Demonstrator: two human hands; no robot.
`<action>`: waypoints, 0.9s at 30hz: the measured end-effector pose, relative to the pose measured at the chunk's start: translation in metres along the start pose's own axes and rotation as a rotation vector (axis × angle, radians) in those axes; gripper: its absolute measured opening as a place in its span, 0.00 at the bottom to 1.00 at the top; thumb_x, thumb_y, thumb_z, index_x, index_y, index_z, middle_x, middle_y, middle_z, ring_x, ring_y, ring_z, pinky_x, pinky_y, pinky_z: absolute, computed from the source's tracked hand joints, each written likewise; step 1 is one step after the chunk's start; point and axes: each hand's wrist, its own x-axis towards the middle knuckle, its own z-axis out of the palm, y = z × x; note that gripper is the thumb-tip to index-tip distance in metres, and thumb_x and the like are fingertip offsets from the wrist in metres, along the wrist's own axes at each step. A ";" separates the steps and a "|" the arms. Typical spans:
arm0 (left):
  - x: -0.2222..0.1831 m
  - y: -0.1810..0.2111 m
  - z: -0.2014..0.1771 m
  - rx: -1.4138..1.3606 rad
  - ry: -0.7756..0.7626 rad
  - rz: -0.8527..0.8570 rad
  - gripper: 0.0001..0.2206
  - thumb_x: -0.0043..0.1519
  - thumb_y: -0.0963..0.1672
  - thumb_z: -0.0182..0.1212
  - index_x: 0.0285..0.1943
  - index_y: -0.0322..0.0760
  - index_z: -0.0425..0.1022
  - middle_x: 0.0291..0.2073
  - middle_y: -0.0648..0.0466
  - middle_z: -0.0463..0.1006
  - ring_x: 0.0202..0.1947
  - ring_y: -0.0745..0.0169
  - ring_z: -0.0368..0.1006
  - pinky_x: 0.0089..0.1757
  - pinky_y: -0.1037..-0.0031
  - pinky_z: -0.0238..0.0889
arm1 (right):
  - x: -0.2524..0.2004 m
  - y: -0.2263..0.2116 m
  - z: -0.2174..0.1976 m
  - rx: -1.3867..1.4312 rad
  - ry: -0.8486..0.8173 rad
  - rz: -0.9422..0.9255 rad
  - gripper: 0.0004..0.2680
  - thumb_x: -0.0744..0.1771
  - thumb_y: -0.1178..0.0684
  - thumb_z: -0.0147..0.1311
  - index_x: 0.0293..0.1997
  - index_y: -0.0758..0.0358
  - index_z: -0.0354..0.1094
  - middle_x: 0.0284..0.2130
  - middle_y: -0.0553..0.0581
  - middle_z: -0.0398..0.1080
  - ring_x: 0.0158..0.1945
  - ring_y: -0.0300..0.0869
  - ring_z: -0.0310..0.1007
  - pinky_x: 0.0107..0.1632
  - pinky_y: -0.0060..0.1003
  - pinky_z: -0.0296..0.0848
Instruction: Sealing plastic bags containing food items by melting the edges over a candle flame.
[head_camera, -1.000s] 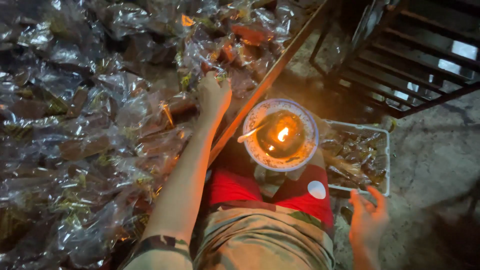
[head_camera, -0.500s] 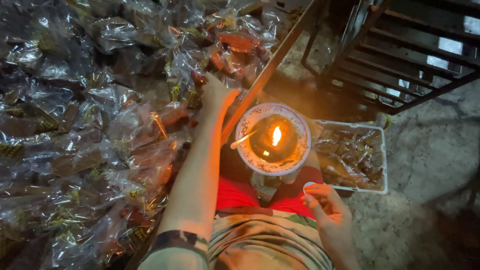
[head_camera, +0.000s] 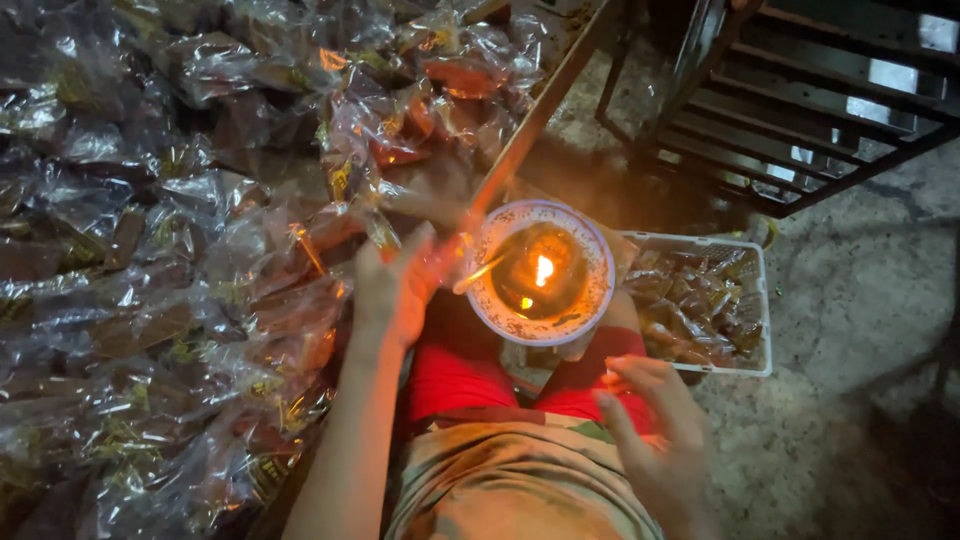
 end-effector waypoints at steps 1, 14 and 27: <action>-0.014 -0.011 -0.011 0.015 -0.100 0.067 0.17 0.55 0.39 0.68 0.53 0.23 0.76 0.45 0.39 0.83 0.42 0.46 0.82 0.46 0.59 0.79 | 0.008 -0.014 0.004 -0.067 -0.009 -0.135 0.13 0.65 0.54 0.62 0.51 0.68 0.72 0.46 0.62 0.74 0.44 0.44 0.77 0.49 0.35 0.79; -0.125 -0.079 0.007 -0.269 0.022 -0.197 0.22 0.50 0.41 0.74 0.54 0.28 0.76 0.41 0.44 0.82 0.38 0.53 0.79 0.39 0.66 0.75 | -0.007 -0.016 0.080 -0.073 0.217 -0.549 0.06 0.68 0.65 0.57 0.49 0.71 0.73 0.42 0.68 0.75 0.43 0.57 0.77 0.48 0.44 0.80; -0.126 -0.094 -0.027 -0.177 -0.338 -0.270 0.29 0.56 0.45 0.69 0.67 0.34 0.66 0.57 0.38 0.75 0.45 0.50 0.76 0.38 0.68 0.72 | 0.010 -0.020 0.031 0.157 -0.253 0.187 0.12 0.66 0.44 0.58 0.44 0.61 0.68 0.34 0.49 0.68 0.39 0.36 0.64 0.42 0.31 0.65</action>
